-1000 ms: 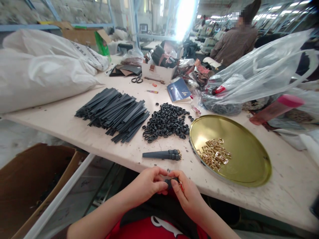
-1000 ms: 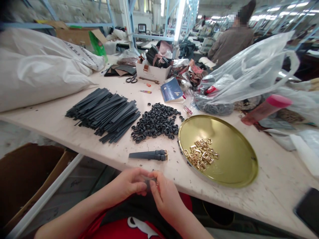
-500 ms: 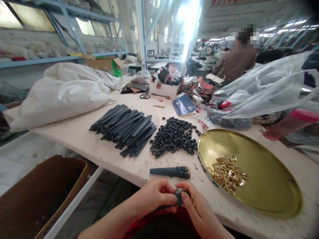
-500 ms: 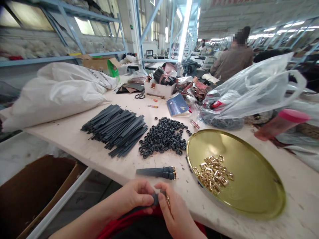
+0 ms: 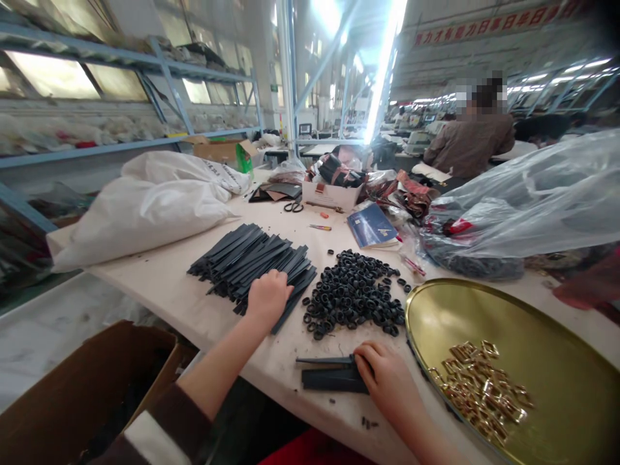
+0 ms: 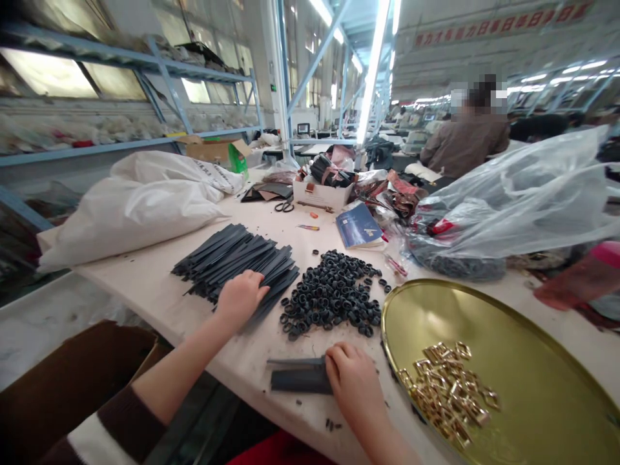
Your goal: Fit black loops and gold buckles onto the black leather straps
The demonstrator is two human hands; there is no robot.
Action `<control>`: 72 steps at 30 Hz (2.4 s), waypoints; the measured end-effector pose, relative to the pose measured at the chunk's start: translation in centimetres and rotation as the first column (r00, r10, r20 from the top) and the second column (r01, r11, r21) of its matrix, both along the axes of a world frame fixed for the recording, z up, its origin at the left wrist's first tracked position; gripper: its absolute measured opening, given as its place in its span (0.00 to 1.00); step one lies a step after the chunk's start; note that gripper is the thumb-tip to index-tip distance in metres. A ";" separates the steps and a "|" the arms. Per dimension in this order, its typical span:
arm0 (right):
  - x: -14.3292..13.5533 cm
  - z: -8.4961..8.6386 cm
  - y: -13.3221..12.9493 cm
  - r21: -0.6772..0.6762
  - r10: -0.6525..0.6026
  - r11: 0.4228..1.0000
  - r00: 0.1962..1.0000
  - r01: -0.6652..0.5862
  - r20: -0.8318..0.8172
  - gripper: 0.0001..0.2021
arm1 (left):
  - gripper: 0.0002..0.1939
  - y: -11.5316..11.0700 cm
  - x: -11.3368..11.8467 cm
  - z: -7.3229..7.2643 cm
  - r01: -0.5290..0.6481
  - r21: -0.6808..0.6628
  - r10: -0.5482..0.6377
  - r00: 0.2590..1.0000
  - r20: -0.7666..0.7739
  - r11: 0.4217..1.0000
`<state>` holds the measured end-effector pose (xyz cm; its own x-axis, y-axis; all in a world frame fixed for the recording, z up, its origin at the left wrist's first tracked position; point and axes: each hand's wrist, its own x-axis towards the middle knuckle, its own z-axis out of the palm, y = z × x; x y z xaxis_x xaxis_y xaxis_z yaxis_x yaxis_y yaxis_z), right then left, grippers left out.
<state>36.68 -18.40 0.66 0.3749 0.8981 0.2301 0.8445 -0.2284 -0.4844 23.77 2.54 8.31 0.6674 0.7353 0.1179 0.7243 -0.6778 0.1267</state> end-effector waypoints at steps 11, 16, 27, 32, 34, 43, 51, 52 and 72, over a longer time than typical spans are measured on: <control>0.2 0.5 -0.9 0.030 -0.046 0.998 0.998 0.047 -0.034 0.12 | 0.16 4.5 -0.3 -1.7 -0.150 0.048 0.155 0.981 -0.115 0.988; 3.5 0.6 -1.8 -0.007 -0.231 0.972 0.969 0.233 0.092 0.12 | 0.17 4.9 -0.6 -1.7 -0.176 0.048 0.180 0.979 -0.100 0.983; 6.7 0.5 -0.6 -0.087 -0.296 0.942 0.925 0.324 0.238 0.03 | 0.09 1.7 -1.2 1.3 -0.102 0.107 0.070 0.962 0.264 0.989; 6.5 1.0 -1.3 -0.068 -0.276 0.954 0.946 0.290 0.168 0.05 | 0.10 -4.1 -1.8 5.5 0.206 -0.194 0.072 0.486 0.871 0.959; 5.6 1.6 -1.9 -0.038 -0.279 0.960 0.959 0.277 -0.058 0.07 | 0.09 -6.8 -1.4 5.4 0.391 -0.422 0.196 0.500 0.843 0.818; -1.6 3.8 -3.8 0.043 -0.003 0.975 0.206 0.219 -0.979 0.13 | 0.13 -14.3 0.3 -1.9 0.428 -0.904 0.333 0.855 0.399 -0.016; -2.0 2.9 -3.9 -0.003 -0.096 0.972 0.385 0.235 -0.918 0.15 | 0.08 -15.6 -0.6 -1.2 0.350 -0.932 0.264 0.894 0.362 0.092; -2.1 2.9 -4.0 -0.005 -0.093 0.971 0.359 0.238 -0.929 0.14 | 0.08 -15.8 -0.6 -1.1 0.352 -0.935 0.284 0.892 0.351 0.051; -5.8 2.0 -5.7 0.206 -0.060 0.922 0.647 0.328 -0.760 0.15 | 0.12 -17.2 -1.4 -2.8 0.330 -0.921 0.178 0.913 0.368 0.209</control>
